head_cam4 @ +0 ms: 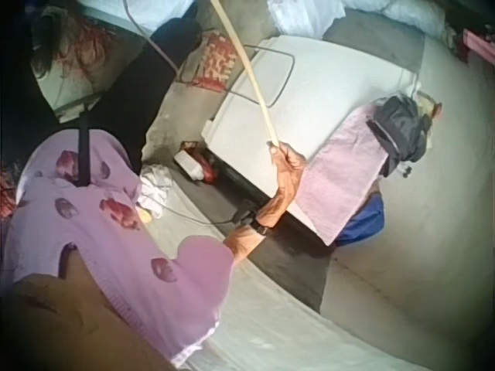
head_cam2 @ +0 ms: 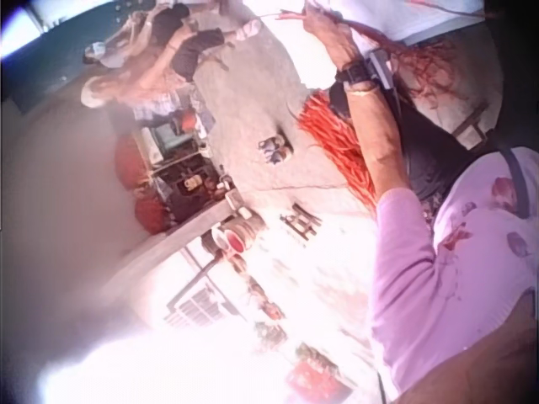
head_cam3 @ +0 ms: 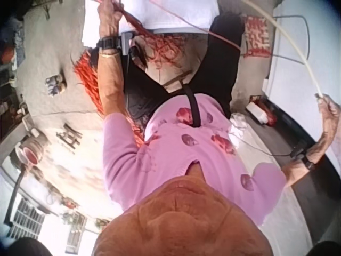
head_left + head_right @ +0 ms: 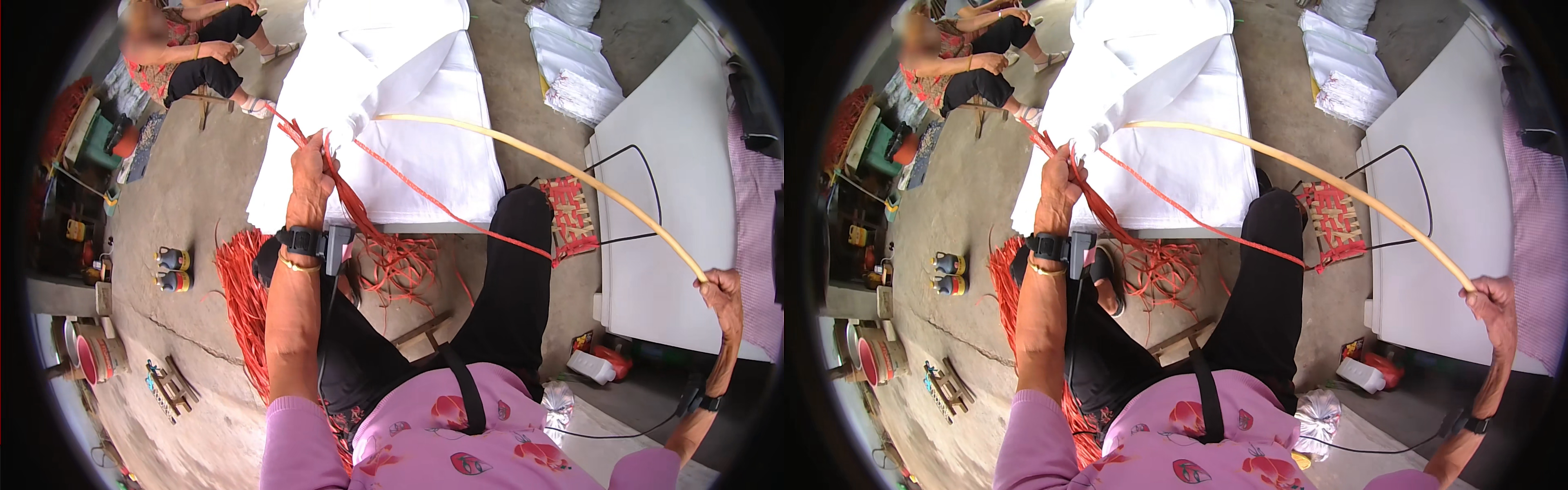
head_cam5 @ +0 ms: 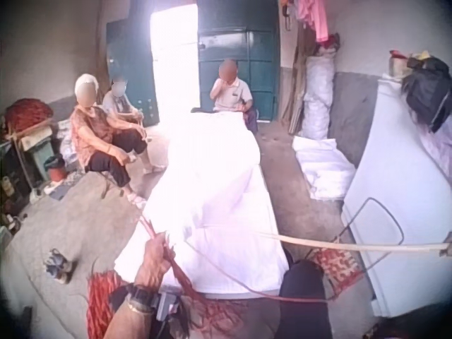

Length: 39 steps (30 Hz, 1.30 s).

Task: Tying red plastic strips to a white fabric bag using a needle tool.

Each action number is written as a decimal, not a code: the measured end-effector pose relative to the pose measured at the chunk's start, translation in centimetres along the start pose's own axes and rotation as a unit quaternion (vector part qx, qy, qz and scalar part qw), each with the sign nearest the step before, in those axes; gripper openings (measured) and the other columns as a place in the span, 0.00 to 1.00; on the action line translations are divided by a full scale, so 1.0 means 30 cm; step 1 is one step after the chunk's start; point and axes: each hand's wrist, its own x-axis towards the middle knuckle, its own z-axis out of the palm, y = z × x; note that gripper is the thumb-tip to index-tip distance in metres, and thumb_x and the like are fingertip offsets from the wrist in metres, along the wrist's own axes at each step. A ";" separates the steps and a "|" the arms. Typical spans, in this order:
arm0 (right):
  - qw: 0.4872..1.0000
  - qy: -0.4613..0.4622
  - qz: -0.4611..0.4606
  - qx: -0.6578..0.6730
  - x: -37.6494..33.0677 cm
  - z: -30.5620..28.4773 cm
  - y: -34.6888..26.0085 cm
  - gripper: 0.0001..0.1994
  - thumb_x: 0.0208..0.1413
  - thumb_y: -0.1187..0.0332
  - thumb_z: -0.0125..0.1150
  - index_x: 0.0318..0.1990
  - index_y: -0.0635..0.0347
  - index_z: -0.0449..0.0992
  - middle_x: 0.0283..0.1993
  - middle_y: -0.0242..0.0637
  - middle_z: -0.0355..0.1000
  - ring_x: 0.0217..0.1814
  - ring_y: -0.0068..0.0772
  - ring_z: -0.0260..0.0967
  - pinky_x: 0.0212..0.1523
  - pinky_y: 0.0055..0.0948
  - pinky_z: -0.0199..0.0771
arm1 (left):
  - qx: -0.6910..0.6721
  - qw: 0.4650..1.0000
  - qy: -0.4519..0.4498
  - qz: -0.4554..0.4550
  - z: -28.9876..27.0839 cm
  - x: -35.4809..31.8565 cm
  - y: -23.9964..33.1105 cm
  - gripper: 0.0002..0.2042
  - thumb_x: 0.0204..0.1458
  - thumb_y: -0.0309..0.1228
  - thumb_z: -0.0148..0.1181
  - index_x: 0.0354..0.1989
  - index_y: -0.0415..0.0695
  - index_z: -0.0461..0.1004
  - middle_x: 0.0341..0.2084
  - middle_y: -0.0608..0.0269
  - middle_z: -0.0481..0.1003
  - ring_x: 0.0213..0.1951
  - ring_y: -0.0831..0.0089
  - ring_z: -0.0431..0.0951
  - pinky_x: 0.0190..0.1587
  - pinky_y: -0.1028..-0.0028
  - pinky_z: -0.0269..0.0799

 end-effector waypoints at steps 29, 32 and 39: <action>0.953 0.240 0.159 -0.090 0.154 0.871 0.735 0.17 0.55 0.56 0.51 0.29 0.63 0.72 0.19 0.43 0.67 0.20 0.36 0.62 0.25 0.33 0.63 | -0.019 0.971 -0.181 -0.154 0.092 -0.128 -0.050 0.11 0.57 0.33 0.49 0.39 0.37 0.70 0.24 0.62 0.74 0.10 0.86 0.47 0.13 0.83 0.43; 0.934 0.327 0.132 -0.066 0.231 0.779 0.595 0.16 0.56 0.59 0.49 0.33 0.66 0.73 0.20 0.42 0.65 0.22 0.32 0.60 0.27 0.31 0.63 | -0.055 0.969 -0.174 -0.168 0.077 -0.118 -0.071 0.13 0.59 0.35 0.45 0.40 0.36 0.70 0.25 0.62 0.74 0.11 0.86 0.48 0.13 0.84 0.44; 0.952 0.033 -0.048 0.299 0.446 0.792 -0.380 0.09 0.51 0.65 0.57 0.33 0.61 0.76 0.24 0.22 0.65 0.21 0.11 0.51 0.21 0.15 0.48 | -0.072 0.983 -0.128 -0.113 0.042 -0.117 -0.032 0.15 0.60 0.34 0.41 0.39 0.35 0.70 0.25 0.60 0.74 0.11 0.86 0.47 0.13 0.84 0.45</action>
